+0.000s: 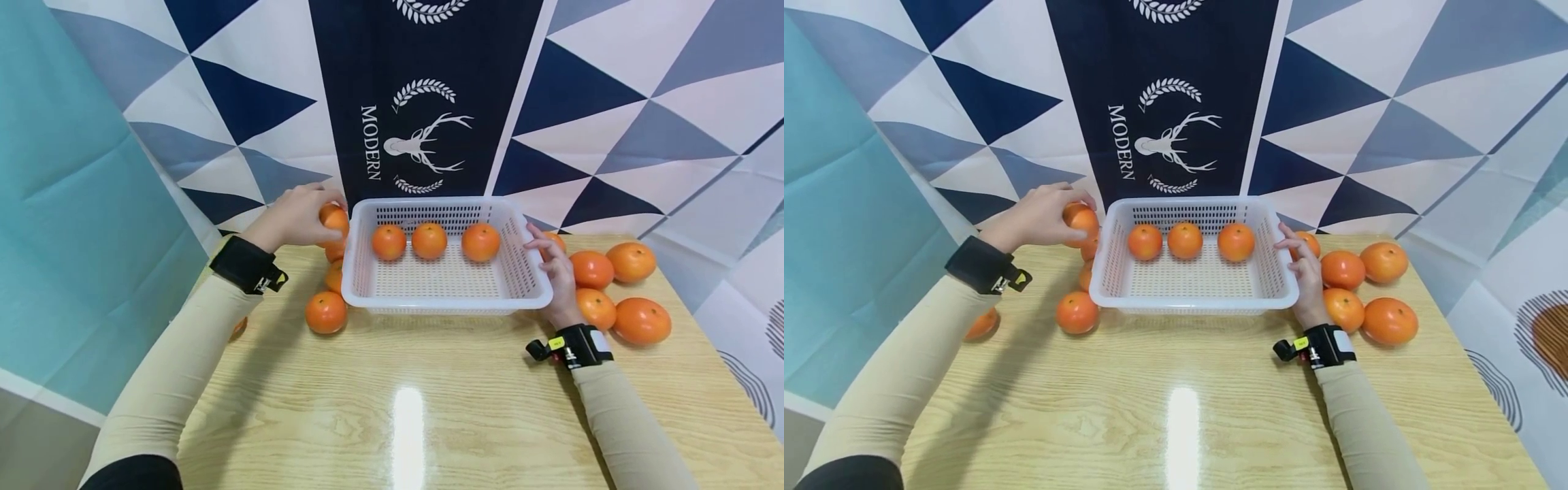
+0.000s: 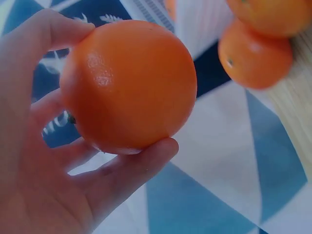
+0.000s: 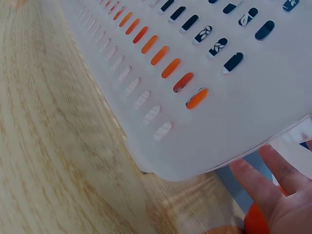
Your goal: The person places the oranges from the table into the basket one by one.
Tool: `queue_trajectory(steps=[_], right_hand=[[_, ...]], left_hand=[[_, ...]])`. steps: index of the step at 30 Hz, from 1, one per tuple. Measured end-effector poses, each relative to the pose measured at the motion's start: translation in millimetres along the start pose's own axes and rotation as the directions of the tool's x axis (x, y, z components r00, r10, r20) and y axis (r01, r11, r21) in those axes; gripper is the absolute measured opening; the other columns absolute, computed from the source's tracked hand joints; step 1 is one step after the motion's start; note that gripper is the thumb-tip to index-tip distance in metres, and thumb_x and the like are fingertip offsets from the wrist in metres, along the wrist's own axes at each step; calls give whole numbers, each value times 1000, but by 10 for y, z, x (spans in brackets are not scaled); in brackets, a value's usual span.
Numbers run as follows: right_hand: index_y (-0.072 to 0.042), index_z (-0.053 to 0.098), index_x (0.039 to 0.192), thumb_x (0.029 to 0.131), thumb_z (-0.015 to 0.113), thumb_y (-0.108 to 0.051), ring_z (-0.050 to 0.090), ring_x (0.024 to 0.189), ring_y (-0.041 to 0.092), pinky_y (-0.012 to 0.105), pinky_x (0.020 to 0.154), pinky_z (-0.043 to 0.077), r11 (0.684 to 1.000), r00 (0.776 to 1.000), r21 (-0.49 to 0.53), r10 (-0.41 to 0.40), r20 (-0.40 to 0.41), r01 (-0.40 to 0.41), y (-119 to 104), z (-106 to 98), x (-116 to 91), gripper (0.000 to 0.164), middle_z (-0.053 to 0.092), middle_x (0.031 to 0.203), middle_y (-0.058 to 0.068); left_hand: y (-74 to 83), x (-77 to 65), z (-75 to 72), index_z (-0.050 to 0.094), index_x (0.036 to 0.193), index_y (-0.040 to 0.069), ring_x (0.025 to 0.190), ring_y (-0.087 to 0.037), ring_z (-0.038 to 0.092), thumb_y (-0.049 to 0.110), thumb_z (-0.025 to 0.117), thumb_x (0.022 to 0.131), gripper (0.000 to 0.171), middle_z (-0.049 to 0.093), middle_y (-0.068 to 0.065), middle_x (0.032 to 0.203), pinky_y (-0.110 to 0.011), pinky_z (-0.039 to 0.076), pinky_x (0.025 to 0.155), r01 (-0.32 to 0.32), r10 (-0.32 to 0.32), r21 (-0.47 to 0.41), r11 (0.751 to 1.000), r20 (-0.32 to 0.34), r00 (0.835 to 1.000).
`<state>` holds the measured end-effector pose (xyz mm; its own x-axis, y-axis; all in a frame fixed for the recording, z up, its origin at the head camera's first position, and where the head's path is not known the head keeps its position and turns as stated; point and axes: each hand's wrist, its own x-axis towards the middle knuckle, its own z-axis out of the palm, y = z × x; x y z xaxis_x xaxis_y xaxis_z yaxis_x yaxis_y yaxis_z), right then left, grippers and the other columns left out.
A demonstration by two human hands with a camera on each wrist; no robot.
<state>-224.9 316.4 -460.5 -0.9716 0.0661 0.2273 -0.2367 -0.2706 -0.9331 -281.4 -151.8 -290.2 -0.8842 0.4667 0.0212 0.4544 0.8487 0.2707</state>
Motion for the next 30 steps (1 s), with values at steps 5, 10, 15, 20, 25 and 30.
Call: queue_trajectory(steps=[5,10,15,20,25,30], right_hand=[[-27,75,110,92,23,2,24,174,28,25,117,42,1000,1000,0,-9,-2,9,-3,15,9,62,30,187,6],[-27,75,110,92,23,2,25,173,28,24,115,44,1000,1000,-12,-16,-11,16,-3,20,-1,62,33,186,6],[-27,74,109,92,23,2,27,172,28,23,114,45,1000,1000,-24,-18,-15,17,13,16,-9,61,35,185,5],[-27,75,109,92,23,2,27,173,28,23,114,44,1000,1000,-15,-27,-6,27,36,18,8,62,38,183,4],[-26,76,108,91,23,2,26,173,28,23,115,43,1000,1000,0,-29,1,29,44,15,13,62,39,182,2],[-26,76,108,91,24,1,26,173,29,23,114,44,999,999,9,-32,1,32,28,9,13,61,37,183,4]], left_hand=[[234,-14,25,73,134,18,117,-36,61,36,78,87,51,64,-16,136,-47,54,94,-80,80,4,997,-9,997],[412,-20,43,73,136,18,108,-34,64,35,79,87,52,67,-18,132,-42,56,85,-141,141,-3,990,13,990],[501,28,103,72,138,22,106,-33,65,36,79,89,52,65,-16,133,-40,57,86,-142,142,-5,990,34,989],[567,104,179,73,138,22,105,-32,65,35,81,90,51,66,-14,132,-41,57,86,-181,181,0,984,29,983],[636,228,236,73,139,22,108,-32,65,37,84,90,52,65,-13,132,-40,58,89,-204,205,-20,979,31,978],[692,394,306,72,139,23,112,-32,63,35,82,90,52,62,-12,135,-41,57,92,-218,221,-55,974,54,974]])
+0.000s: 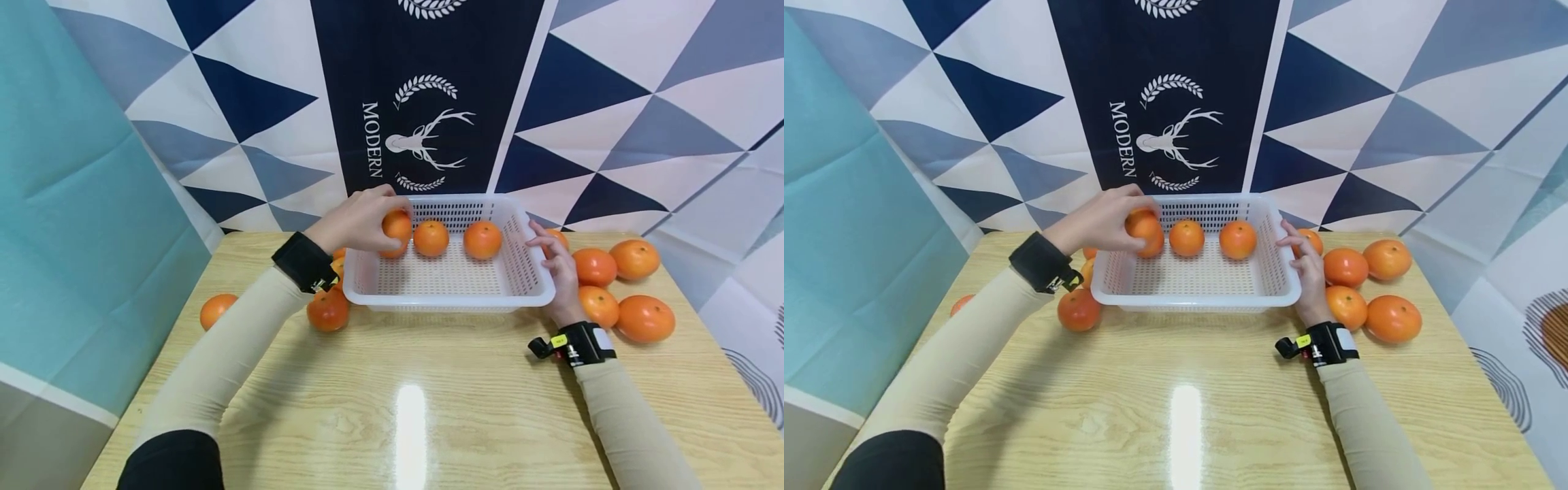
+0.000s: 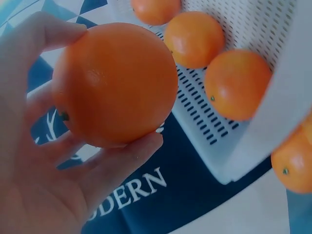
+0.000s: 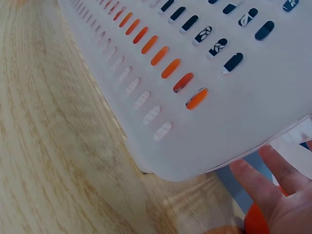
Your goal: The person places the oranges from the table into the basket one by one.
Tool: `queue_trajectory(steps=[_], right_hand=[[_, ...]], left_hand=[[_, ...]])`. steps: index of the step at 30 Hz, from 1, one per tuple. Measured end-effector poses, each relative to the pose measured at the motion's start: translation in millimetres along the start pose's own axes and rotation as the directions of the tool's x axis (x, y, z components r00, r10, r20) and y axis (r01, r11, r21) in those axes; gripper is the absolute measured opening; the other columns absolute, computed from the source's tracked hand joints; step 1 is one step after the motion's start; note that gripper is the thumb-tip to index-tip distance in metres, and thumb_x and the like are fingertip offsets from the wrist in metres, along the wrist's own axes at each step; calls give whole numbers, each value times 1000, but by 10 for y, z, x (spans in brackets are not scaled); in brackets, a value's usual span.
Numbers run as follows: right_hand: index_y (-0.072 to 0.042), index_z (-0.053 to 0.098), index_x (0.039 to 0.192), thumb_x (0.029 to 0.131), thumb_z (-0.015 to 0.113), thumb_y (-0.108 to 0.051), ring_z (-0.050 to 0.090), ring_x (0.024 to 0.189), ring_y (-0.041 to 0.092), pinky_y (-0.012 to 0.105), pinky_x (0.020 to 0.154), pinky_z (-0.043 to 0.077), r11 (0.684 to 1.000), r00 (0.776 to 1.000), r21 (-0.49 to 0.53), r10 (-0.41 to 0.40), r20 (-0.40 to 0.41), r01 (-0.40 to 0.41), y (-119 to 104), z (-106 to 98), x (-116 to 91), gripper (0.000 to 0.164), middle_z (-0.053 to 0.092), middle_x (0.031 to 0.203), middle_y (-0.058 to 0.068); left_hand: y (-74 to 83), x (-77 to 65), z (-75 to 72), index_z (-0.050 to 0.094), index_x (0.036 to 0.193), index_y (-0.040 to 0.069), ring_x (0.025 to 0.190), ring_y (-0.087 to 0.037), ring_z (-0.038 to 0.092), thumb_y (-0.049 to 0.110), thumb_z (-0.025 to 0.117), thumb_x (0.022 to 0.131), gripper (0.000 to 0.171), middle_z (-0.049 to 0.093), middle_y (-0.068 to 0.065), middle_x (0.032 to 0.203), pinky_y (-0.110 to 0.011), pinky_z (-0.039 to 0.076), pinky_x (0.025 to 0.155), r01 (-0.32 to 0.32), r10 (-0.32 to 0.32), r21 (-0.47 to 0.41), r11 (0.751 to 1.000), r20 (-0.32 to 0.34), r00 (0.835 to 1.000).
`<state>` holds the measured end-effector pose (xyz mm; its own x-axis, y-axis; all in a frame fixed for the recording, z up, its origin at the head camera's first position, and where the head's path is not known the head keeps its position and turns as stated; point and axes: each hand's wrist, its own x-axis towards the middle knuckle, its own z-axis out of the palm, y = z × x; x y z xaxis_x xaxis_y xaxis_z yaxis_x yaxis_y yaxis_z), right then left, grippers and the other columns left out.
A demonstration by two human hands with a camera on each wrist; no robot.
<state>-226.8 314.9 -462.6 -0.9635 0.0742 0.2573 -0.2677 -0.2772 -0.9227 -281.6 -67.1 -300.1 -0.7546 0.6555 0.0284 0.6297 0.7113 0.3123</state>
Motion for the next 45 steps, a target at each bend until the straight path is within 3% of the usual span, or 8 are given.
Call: queue_trajectory(steps=[9,19,27,37,45], right_hand=[[-26,75,109,90,25,1,27,173,28,23,115,43,1000,1000,-23,1,-10,-1,-2,-15,-1,60,39,183,3],[-26,75,109,90,24,2,26,174,28,24,116,43,1000,1000,-17,8,-9,-8,-24,11,14,61,35,185,7],[-26,75,108,90,23,3,26,174,28,24,116,42,1000,1000,-12,4,-7,-4,-18,16,12,62,36,184,5],[-25,75,110,91,23,2,26,173,29,25,116,42,1000,1000,-6,4,-6,-4,-27,19,-10,62,36,184,4],[-25,77,107,91,23,3,27,172,29,25,116,41,1000,1000,8,-24,-8,24,9,16,6,62,40,182,4]], left_hand=[[42,282,149,71,140,19,118,-32,62,29,80,91,51,61,-13,137,-42,59,99,-52,53,-59,997,10,999],[-27,419,295,70,137,20,119,-30,62,27,81,91,48,58,-11,136,-41,60,103,-15,18,-110,994,21,1000],[-64,499,411,69,138,18,131,-31,55,21,82,92,48,57,-11,144,-45,54,114,-9,28,-174,985,104,994],[-76,590,542,67,138,18,135,-28,52,17,82,92,48,63,-7,148,-43,45,121,-4,28,-95,995,253,967],[-62,580,620,69,135,18,130,-27,55,10,88,91,48,65,-6,144,-42,47,118,30,5,-116,993,292,956]])
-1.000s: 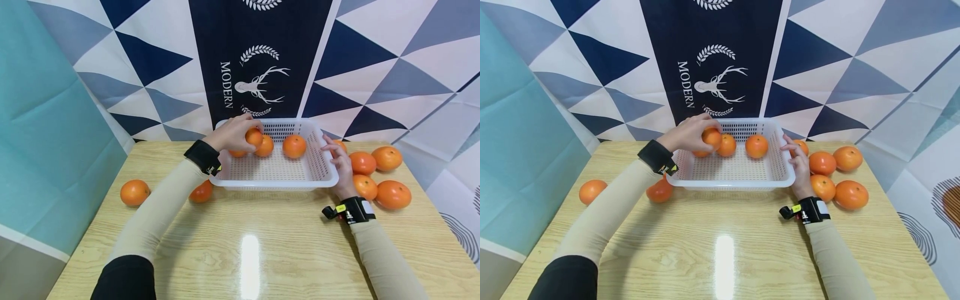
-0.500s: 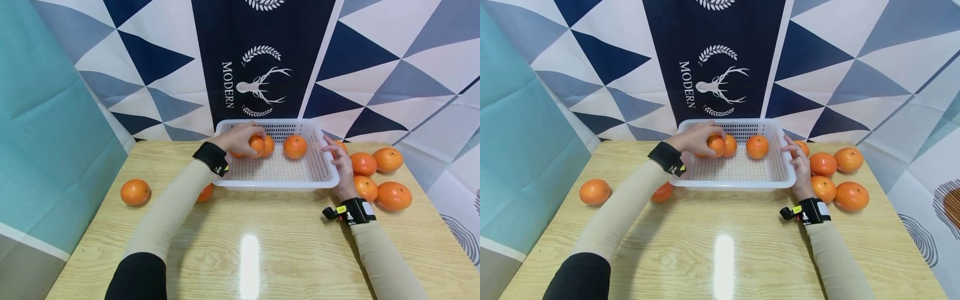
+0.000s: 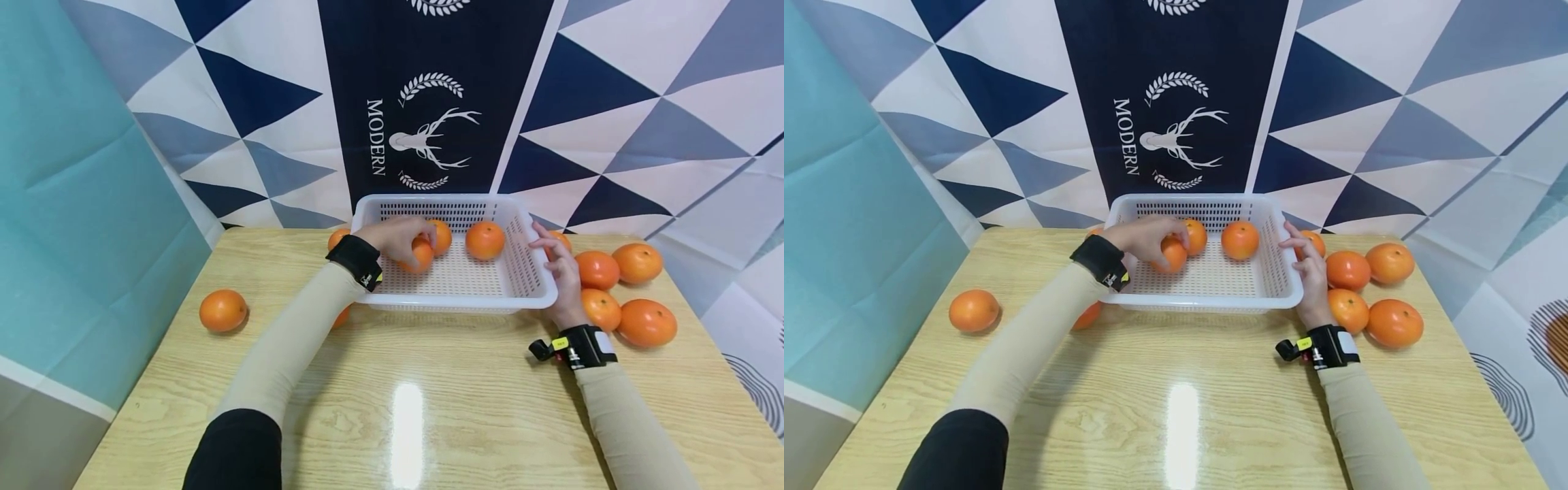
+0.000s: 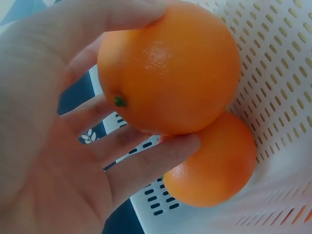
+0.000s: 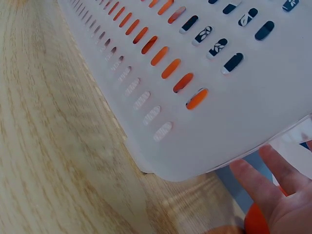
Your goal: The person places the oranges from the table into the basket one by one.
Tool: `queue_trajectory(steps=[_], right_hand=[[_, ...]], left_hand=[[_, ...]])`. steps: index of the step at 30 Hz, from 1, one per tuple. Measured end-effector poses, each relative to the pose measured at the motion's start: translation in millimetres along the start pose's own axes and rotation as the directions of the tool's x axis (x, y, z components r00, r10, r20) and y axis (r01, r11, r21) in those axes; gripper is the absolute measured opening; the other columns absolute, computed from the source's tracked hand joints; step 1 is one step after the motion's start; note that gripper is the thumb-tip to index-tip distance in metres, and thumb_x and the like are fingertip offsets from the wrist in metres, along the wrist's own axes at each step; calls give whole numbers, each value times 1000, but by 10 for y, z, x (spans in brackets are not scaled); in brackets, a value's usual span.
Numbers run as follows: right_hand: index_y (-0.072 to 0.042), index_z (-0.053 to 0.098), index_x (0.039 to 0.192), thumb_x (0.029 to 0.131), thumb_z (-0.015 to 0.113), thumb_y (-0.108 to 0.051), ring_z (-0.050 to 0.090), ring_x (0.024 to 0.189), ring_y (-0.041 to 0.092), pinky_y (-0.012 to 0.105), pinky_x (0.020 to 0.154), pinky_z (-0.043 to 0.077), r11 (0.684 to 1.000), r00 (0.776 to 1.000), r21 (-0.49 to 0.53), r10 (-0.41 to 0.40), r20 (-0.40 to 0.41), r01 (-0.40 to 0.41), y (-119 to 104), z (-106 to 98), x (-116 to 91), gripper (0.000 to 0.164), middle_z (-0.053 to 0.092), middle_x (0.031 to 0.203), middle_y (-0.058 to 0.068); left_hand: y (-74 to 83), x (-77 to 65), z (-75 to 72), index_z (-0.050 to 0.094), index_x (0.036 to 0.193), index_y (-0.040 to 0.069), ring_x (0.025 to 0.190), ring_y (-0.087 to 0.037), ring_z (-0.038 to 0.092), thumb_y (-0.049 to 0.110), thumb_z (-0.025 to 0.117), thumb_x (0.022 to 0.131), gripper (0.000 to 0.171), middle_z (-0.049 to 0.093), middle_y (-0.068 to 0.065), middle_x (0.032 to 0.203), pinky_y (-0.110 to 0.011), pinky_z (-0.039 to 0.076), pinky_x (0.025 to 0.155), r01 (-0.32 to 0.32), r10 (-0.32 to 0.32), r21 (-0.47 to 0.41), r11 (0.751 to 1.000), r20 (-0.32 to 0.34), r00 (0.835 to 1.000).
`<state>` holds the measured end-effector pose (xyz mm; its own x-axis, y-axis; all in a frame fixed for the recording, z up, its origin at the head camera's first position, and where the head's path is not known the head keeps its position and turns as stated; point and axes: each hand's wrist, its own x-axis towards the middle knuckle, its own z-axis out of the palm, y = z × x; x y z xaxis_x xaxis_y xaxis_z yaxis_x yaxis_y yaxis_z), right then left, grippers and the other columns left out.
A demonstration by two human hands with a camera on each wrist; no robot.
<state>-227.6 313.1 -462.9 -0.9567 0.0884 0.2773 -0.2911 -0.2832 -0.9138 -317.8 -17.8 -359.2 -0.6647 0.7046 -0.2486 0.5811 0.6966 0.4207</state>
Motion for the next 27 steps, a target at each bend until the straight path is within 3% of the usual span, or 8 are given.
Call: queue_trajectory(steps=[5,14,27], right_hand=[[-25,76,106,90,24,2,27,173,29,26,116,40,1000,1000,-6,-3,-4,3,1,-2,2,61,40,182,5],[-25,76,109,90,25,1,26,173,28,25,117,41,1000,1000,-25,18,-2,-18,-17,8,-12,60,41,181,2],[-25,74,110,91,24,1,26,173,28,25,116,42,999,1000,-27,27,3,-27,-19,-8,-6,60,38,183,1]], left_hand=[[2,3,46,71,130,18,129,-26,52,7,91,88,48,63,-5,138,-39,45,115,0,1,-18,1000,36,999],[3,21,108,70,121,15,126,-26,50,4,93,85,44,59,-6,127,-37,43,111,-44,42,47,998,38,998],[41,12,91,68,124,16,131,-27,49,1,92,86,48,59,-7,137,-42,43,121,-21,19,33,999,73,997]])
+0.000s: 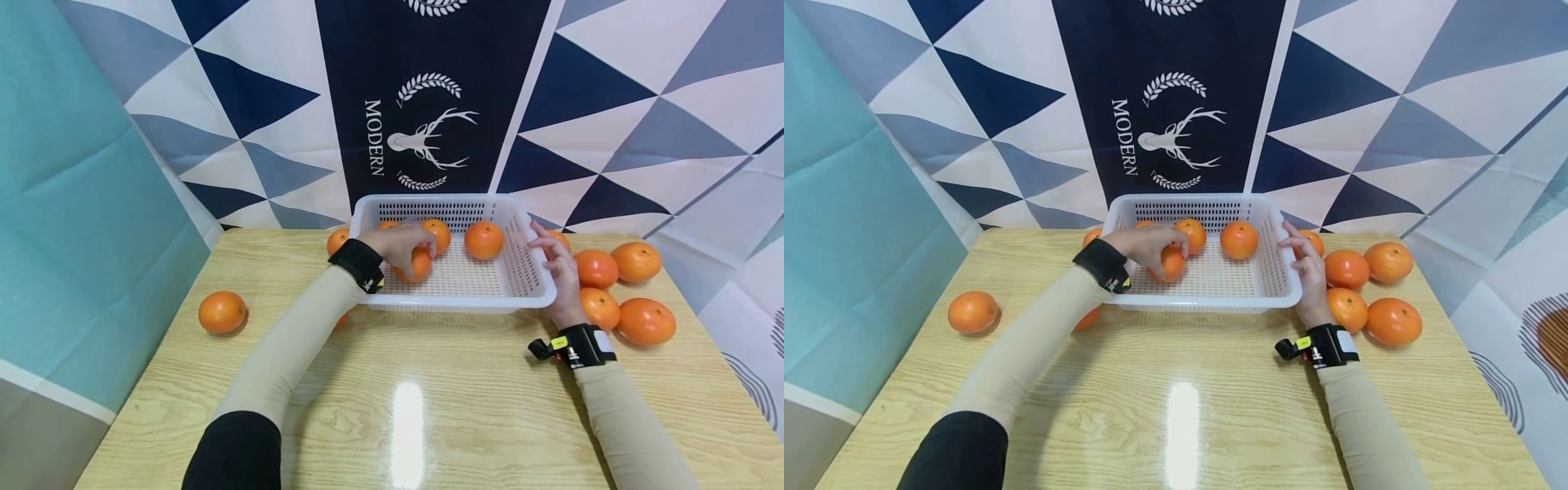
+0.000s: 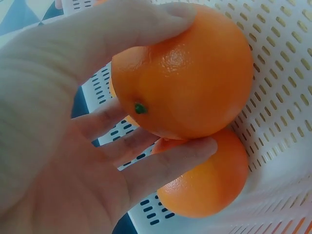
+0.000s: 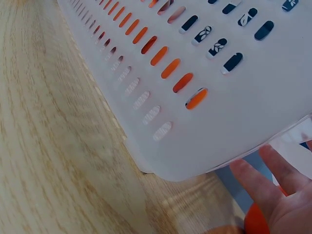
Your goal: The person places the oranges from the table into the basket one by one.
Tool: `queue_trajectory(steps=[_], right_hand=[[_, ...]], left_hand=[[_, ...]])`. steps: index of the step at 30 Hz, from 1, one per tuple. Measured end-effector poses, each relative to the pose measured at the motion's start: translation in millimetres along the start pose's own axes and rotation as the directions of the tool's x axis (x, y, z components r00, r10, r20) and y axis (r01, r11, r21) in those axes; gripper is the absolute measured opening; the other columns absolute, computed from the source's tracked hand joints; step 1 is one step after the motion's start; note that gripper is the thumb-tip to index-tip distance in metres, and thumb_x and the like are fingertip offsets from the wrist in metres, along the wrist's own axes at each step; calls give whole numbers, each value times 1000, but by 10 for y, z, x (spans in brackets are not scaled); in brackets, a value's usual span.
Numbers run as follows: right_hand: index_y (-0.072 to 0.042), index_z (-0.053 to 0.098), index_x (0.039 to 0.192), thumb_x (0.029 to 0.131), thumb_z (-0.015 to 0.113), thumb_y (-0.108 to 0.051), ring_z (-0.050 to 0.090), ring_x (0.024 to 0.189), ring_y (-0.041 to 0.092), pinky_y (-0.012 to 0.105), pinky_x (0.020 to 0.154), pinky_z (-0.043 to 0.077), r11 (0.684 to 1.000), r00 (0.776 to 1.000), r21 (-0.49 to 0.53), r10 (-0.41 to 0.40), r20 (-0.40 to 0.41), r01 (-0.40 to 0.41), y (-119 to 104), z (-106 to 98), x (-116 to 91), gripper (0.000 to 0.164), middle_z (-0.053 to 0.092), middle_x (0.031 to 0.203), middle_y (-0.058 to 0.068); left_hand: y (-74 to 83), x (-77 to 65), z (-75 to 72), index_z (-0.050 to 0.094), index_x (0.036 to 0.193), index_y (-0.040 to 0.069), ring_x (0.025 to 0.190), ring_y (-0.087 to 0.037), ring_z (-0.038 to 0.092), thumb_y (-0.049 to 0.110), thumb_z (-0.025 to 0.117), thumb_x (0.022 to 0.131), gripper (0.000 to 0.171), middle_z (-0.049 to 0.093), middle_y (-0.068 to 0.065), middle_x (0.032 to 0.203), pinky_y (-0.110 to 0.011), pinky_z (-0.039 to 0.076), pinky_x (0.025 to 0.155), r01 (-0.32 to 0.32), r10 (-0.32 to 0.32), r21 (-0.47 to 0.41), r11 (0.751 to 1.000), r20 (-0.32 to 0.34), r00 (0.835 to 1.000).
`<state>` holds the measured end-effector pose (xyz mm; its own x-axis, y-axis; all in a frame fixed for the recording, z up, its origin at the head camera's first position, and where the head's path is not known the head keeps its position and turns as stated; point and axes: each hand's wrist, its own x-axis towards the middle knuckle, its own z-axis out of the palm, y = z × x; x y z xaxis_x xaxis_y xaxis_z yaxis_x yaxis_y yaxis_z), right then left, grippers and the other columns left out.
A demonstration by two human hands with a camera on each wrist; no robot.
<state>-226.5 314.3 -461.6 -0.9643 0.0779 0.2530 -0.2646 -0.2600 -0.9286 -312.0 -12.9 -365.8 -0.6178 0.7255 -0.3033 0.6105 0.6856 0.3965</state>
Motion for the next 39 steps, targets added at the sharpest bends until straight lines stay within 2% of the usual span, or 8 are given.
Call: queue_trajectory(steps=[9,27,35,39], right_hand=[[-24,74,111,91,24,0,27,173,28,25,116,43,1000,1000,-4,-2,4,2,14,-10,1,59,33,185,6],[-25,73,109,91,25,0,27,172,27,25,115,42,1000,1000,-6,-6,-1,6,6,3,1,58,35,185,5],[-24,73,110,91,25,0,27,172,28,25,115,43,1000,1000,-6,1,3,-1,3,11,-4,57,34,185,5],[-25,74,109,92,25,0,28,172,27,24,116,42,1000,1000,-7,-6,1,6,-2,9,-8,58,37,184,4]], left_hand=[[-15,-4,-9,69,132,16,129,-27,50,4,90,88,50,64,-7,138,-37,44,111,-6,6,-9,1000,2,1000],[40,-56,-160,69,138,13,131,-29,52,0,85,93,50,63,-12,146,-42,47,123,9,-9,-5,1000,-34,999],[49,-111,-319,68,144,12,143,-37,53,7,83,99,47,61,-13,155,-44,46,128,21,-21,-4,1000,-62,998],[65,-158,-442,68,148,11,146,-36,50,12,82,102,48,59,-13,160,-47,43,132,29,-29,-3,1000,-87,996]])
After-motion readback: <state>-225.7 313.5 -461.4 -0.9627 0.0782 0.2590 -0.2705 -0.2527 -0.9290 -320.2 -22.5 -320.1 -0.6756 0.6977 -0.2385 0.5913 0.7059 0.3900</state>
